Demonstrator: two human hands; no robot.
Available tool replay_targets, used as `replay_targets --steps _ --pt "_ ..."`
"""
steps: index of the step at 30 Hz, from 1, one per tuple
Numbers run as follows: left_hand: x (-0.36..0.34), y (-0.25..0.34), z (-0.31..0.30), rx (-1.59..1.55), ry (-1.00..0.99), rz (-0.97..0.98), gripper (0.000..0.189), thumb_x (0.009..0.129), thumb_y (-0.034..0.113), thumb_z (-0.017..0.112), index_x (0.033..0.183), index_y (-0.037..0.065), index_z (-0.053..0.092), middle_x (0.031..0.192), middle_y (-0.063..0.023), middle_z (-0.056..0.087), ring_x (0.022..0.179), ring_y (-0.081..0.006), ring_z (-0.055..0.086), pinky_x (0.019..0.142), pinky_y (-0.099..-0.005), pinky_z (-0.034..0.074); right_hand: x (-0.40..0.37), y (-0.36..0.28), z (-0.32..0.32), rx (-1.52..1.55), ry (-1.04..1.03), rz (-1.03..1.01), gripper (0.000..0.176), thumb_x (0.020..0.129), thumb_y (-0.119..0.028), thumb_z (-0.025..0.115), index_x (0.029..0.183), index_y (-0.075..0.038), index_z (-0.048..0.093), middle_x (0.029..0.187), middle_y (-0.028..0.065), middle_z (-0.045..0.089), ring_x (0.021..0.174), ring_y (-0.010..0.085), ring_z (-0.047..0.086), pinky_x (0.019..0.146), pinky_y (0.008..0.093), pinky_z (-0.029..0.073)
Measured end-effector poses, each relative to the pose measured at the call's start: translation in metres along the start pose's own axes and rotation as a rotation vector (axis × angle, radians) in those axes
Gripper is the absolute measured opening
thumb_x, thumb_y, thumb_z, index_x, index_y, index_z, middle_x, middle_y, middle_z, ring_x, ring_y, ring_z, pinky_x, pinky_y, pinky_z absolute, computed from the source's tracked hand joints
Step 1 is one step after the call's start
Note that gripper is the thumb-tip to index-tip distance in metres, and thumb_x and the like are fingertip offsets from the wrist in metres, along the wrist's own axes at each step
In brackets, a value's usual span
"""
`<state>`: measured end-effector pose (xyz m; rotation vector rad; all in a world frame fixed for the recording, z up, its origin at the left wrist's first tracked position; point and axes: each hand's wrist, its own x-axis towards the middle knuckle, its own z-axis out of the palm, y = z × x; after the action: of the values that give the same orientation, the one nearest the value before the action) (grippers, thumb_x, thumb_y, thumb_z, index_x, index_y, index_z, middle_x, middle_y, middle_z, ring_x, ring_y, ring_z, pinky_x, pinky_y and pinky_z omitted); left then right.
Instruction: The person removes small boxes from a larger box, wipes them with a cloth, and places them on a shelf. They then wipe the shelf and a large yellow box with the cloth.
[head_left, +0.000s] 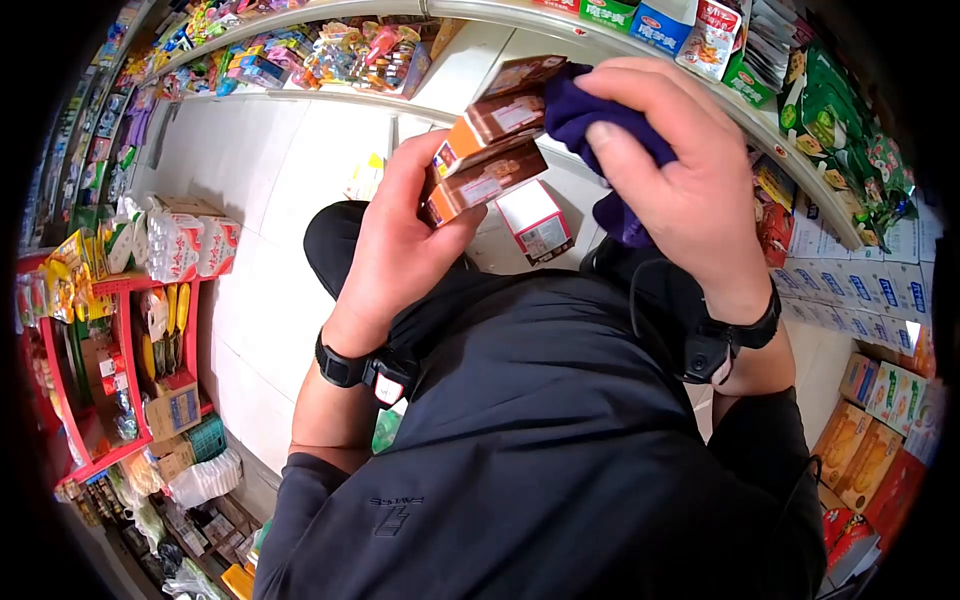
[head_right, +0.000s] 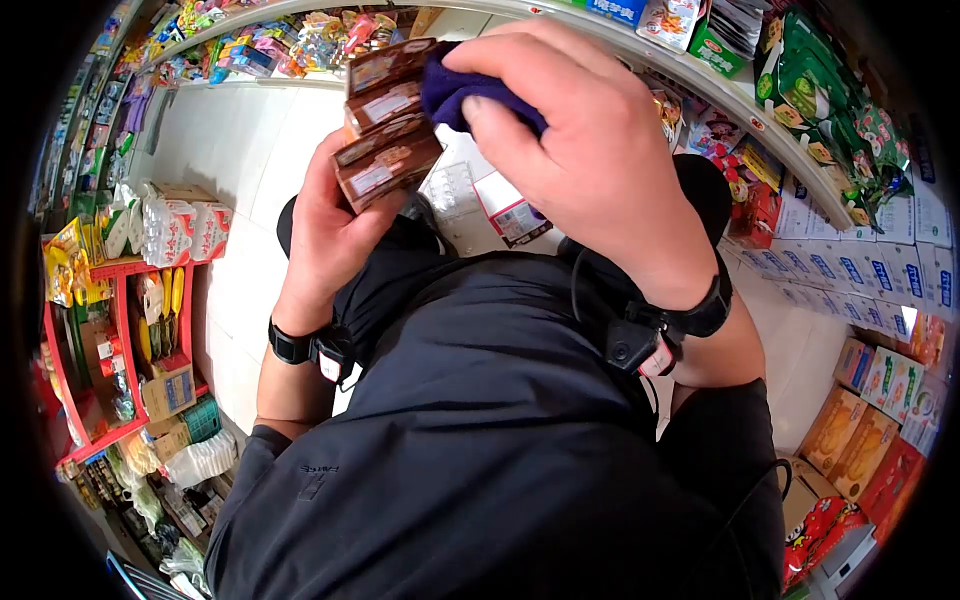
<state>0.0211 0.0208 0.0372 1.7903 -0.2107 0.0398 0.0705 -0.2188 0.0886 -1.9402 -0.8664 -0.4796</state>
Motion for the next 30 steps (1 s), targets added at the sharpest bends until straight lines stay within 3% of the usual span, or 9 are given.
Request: replay_targets --steps 8,14,16,17,18,21,22,24,30 --pt "0.01 0.003 0.0 0.566 0.049 0.262 0.057 0.069 -0.011 0.062 0.123 0.005 0.053 0.115 -0.0165 0.058 0.104 -0.0366 0.059 0.088 -0.0374 0.05 0.007 -0.009 0.017 -0.093 -0.078 -0.076 0.022 0.076 0.005 0.063 0.097 0.001 0.066 0.1 0.0126 0.064 0.087 0.0268 0.063 0.078 0.0336 0.051" --pt "0.012 0.003 0.0 0.585 0.044 0.239 0.057 0.069 -0.011 0.062 0.123 0.005 0.053 0.113 -0.0161 0.059 0.104 -0.0359 0.06 0.087 -0.0385 0.051 0.008 -0.002 0.023 -0.046 -0.013 -0.33 0.027 0.073 0.008 0.061 0.097 -0.002 0.067 0.101 0.0116 0.065 0.088 0.0283 0.064 0.079 0.0356 0.051" --pt "0.009 0.002 0.0 0.488 0.008 0.209 0.054 0.071 -0.01 0.062 0.123 0.004 0.053 0.11 -0.0165 0.059 0.102 -0.0363 0.06 0.087 -0.0374 0.051 0.005 0.018 0.025 -0.079 0.031 -0.269 0.026 0.072 0.005 0.063 0.095 -0.007 0.068 0.098 0.0083 0.066 0.086 0.0286 0.066 0.074 0.0361 0.054" --pt "0.008 -0.004 0.0 0.45 -0.01 0.15 0.051 0.076 -0.008 0.063 0.125 0.002 0.053 0.111 -0.0138 0.061 0.103 -0.0284 0.062 0.089 -0.0333 0.05 0.001 0.025 0.024 -0.125 0.028 -0.208 0.024 0.074 0.004 0.062 0.095 -0.006 0.068 0.098 0.009 0.066 0.086 0.0292 0.065 0.075 0.0359 0.054" --pt "0.007 -0.004 0.0 0.451 -0.004 0.15 0.051 0.076 -0.008 0.063 0.125 0.002 0.053 0.111 -0.0138 0.061 0.103 -0.0284 0.062 0.089 -0.0333 0.05 -0.002 0.032 0.023 -0.173 0.027 -0.151 0.022 0.076 0.004 0.061 0.095 -0.005 0.068 0.098 0.0097 0.066 0.087 0.0298 0.065 0.076 0.0356 0.054" --pt "0.005 -0.002 -0.004 -0.232 0.014 -0.155 0.049 0.082 -0.003 0.066 0.129 0.0 0.052 0.117 -0.0071 0.063 0.108 -0.0128 0.06 0.094 -0.0291 0.048 -0.013 0.056 0.018 -0.126 0.071 0.015 0.02 0.081 0.001 0.059 0.099 -0.002 0.067 0.099 0.0099 0.067 0.089 0.0269 0.067 0.08 0.0316 0.052" --pt "0.005 -0.002 -0.006 -0.493 -0.036 -0.177 0.051 0.083 0.002 0.069 0.13 0.0 0.051 0.117 -0.0073 0.064 0.108 -0.0148 0.061 0.095 -0.0317 0.049 -0.017 0.066 0.019 -0.06 0.092 0.071 0.021 0.084 -0.001 0.06 0.104 -0.001 0.067 0.1 0.0068 0.068 0.09 0.0181 0.067 0.08 0.0282 0.052" --pt "0.008 -0.008 -0.012 -0.84 -0.189 -0.227 0.053 0.085 0.01 0.071 0.132 0.0 0.049 0.121 -0.0087 0.063 0.109 -0.0175 0.062 0.096 -0.0349 0.05 -0.021 0.064 0.028 0.379 0.118 0.48 0.022 0.088 -0.003 0.06 0.109 0.0 0.066 0.102 0.0038 0.068 0.093 0.0114 0.064 0.08 0.0254 0.051" --pt "0.017 -0.009 0.026 -1.095 -0.224 -0.196 0.058 0.083 0.014 0.071 0.134 -0.001 0.047 0.124 -0.011 0.062 0.113 -0.0223 0.061 0.099 -0.038 0.049 -0.012 0.044 0.073 1.054 0.267 0.622 0.03 0.098 -0.016 0.051 0.119 0.002 0.062 0.114 0.0063 0.066 0.102 0.014 0.061 0.093 0.0283 0.047"
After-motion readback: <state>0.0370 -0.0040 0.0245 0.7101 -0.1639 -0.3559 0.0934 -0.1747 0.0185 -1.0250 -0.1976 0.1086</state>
